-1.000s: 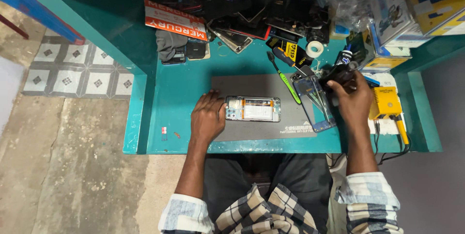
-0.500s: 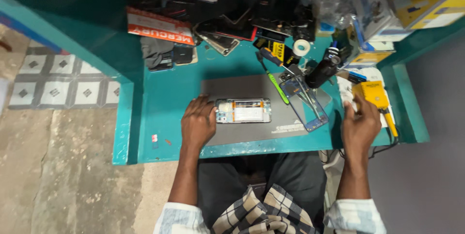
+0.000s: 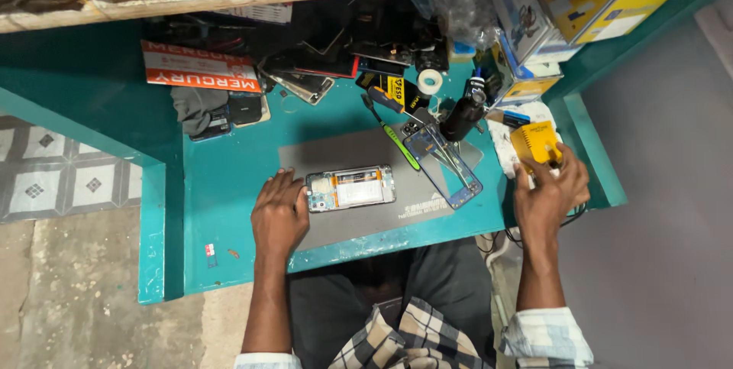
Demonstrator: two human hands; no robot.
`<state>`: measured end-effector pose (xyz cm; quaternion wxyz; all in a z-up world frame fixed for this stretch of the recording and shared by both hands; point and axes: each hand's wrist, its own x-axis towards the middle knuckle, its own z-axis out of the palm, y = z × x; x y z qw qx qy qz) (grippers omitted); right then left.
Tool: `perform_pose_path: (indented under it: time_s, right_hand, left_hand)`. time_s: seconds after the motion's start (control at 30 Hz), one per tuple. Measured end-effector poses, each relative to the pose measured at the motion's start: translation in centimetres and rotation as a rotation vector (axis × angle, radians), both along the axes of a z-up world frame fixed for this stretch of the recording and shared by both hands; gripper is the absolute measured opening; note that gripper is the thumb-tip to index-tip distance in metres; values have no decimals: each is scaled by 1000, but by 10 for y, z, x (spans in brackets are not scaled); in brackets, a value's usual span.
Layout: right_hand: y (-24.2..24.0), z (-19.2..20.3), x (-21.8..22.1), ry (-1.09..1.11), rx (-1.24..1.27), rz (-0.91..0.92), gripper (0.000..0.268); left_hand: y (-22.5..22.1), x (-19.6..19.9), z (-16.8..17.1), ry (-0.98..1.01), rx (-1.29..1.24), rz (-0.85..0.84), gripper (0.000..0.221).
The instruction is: The person works on the internal components of a mobile phone, using a small tool to push and secure parts near the battery and circuit board.
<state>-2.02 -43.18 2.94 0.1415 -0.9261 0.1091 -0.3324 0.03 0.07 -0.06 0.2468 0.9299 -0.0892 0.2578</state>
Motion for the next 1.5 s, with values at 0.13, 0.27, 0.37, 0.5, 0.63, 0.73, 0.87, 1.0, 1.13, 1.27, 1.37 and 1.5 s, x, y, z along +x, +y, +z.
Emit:
perform_pose_path:
  time_s: [0.13, 0.27, 0.37, 0.5, 0.63, 0.73, 0.87, 1.0, 1.13, 1.27, 1.37, 1.5]
  right_hand:
    - [-10, -9, 7, 51, -70, -11, 23]
    - [-13, -11, 8, 135, -108, 6, 24]
    - [-13, -15, 4, 130, -113, 25, 24]
    - [-11, -16, -3, 133, -54, 29, 27]
    - [-9, -19, -9, 122, -56, 18, 25]
    - [-8, -21, -14, 111, -24, 8, 24]
    - [-3, -16, -11, 75, 14, 28, 22]
    - [-4, -16, -3, 75, -44, 52, 19]
    - [-6, -22, 10, 64, -101, 54, 14]
    - [-6, -21, 18, 97, -146, 56, 11]
    - [-8, -10, 18, 120, -159, 68, 15]
    - [-8, 1, 22, 165, -243, 96, 13]
  left_hand:
    - [0, 0, -5, 3, -4, 5, 19]
    - [1, 2, -7, 8, 14, 12, 20]
    - [1, 1, -8, 24, 22, 17, 20]
    - [1, 1, -7, 22, 10, 15, 20]
    - [0, 1, -5, 16, 18, 10, 20]
    - [0, 0, -5, 18, 16, 6, 20]
    - [-1, 2, -4, 3, 20, 5, 20]
    - [0, 1, -5, 9, 15, 3, 20]
    - [0, 1, -5, 14, 18, 9, 20]
    - [0, 1, -5, 13, 14, 7, 21]
    - [0, 2, -6, 12, 19, 9, 20]
    - [0, 2, -7, 15, 10, 10, 19]
